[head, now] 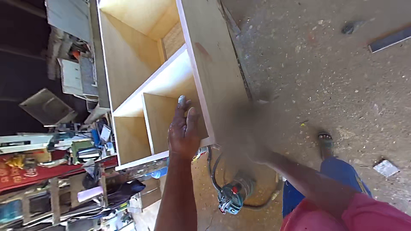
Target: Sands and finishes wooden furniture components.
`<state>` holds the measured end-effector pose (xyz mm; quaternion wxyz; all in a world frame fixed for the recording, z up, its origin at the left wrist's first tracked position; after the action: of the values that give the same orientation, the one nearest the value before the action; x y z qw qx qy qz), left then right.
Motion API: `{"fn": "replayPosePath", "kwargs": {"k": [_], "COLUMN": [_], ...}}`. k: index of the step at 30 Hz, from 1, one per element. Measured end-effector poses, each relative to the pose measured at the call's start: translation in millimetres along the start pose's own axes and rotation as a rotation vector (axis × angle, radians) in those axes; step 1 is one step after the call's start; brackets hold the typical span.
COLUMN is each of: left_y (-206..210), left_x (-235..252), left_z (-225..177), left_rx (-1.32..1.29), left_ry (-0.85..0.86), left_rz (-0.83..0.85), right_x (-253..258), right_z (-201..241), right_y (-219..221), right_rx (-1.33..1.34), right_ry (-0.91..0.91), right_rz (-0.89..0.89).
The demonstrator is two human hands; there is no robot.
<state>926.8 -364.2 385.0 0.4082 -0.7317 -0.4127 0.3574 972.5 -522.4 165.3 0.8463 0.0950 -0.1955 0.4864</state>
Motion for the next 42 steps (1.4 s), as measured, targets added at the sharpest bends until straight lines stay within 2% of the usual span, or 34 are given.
{"fn": "replayPosePath", "kwargs": {"k": [3,5,8,10,13,15,17,18,19,20,22,23,24,25,27,28,29,30,32,33,34,37,38,39,40,42], "left_y": [-0.2,0.4,5.0,4.6,3.3,3.1,4.5,5.0,4.9,5.3,4.8,3.8,2.3,1.0,1.5,2.0,2.2,2.0,-0.1,-1.0,-1.7,0.7,1.7,1.8,1.4,-1.3], "left_x": [3.3,4.7,4.9,5.1,6.1,7.1,6.8,5.9,5.0,6.9,9.5,8.1,7.6,6.7,5.2,4.1,2.8,3.7,8.6,8.8,8.6,8.4,6.7,5.5,6.6,7.2], "left_z": [-3.2,0.5,0.0,-2.5,-1.1,-3.3,-6.9,-7.2,-7.5,-9.2,-6.7,-3.7,-3.0,-4.1,-7.7,-8.5,-7.4,-6.1,-2.4,0.4,1.0,-5.0,-5.1,-5.0,-5.6,-1.7], "left_rx": [-0.01,-0.026,-0.035,-0.036,-0.033,-0.033,-0.04,-0.046,-0.049,-0.056,-0.047,-0.034,-0.029,-0.016,0.01,0.013,0.016,0.016,0.005,0.003,0.003,0.001,0.006,0.014,0.012,0.021], "left_ry": [0.038,0.046,0.039,0.029,0.014,0.015,0.027,0.024,0.02,0.022,0.003,-0.01,-0.01,0.0,0.022,0.03,0.029,0.027,0.024,0.019,0.017,0.039,0.041,0.042,0.044,0.037], "left_rz": [0.005,0.039,0.058,0.042,0.039,0.047,0.048,0.048,0.056,0.066,0.064,0.055,0.041,0.031,0.032,0.036,0.044,0.04,0.021,0.018,0.016,0.024,0.029,0.033,0.031,0.012], "right_x": [8.5,24.7,57.8,45.6,-2.1,13.5,49.1,58.2,55.4,44.9,12.1,3.0,8.9,23.8,54.3,59.3,53.0,38.9,9.1,3.5,9.7,49.9,51.8,44.0,29.9,-4.7], "right_z": [15.2,60.1,120.6,96.7,20.3,41.4,99.0,113.8,110.9,90.2,30.5,18.9,27.4,53.0,113.8,125.6,118.8,96.4,41.0,33.3,44.3,124.1,131.4,120.5,93.9,32.5], "right_y": [1.0,1.1,-7.7,-8.3,5.4,3.7,-3.3,-5.8,-5.5,-4.8,2.3,5.2,3.8,0.7,-7.0,-8.2,-5.4,-1.5,7.0,9.7,8.5,-2.9,-2.2,1.4,5.0,15.1], "right_rx": [-0.14,-0.161,-0.198,-0.254,-0.244,-0.207,-0.227,-0.263,-0.274,-0.267,-0.25,-0.232,-0.206,-0.188,-0.194,-0.228,-0.257,-0.272,-0.267,-0.247,-0.218,-0.211,-0.232,-0.257,-0.267,-0.246], "right_ry": [-0.034,-0.016,-0.146,-0.131,0.197,0.262,0.103,0.006,-0.037,-0.01,0.245,0.354,0.395,0.355,0.156,0.059,0.004,0.029,0.272,0.389,0.423,0.14,0.053,0.015,0.063,0.357], "right_rz": [-0.101,-0.112,-0.093,-0.177,-0.172,-0.137,-0.123,-0.128,-0.154,-0.193,-0.131,-0.076,-0.062,-0.08,-0.089,-0.101,-0.14,-0.181,-0.132,-0.076,-0.064,-0.139,-0.157,-0.188,-0.201,-0.075]}}
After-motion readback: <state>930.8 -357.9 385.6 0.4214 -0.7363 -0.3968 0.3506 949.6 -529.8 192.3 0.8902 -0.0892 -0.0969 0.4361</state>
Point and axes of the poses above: each hand's wrist, its own x-axis towards the middle knuckle, its own y-axis out of the palm, z = x × y, the point moved 6 cm from there along x, towards the middle knuckle, and after that the axes turned 13 degrees about -y, right-handed, at the moved point
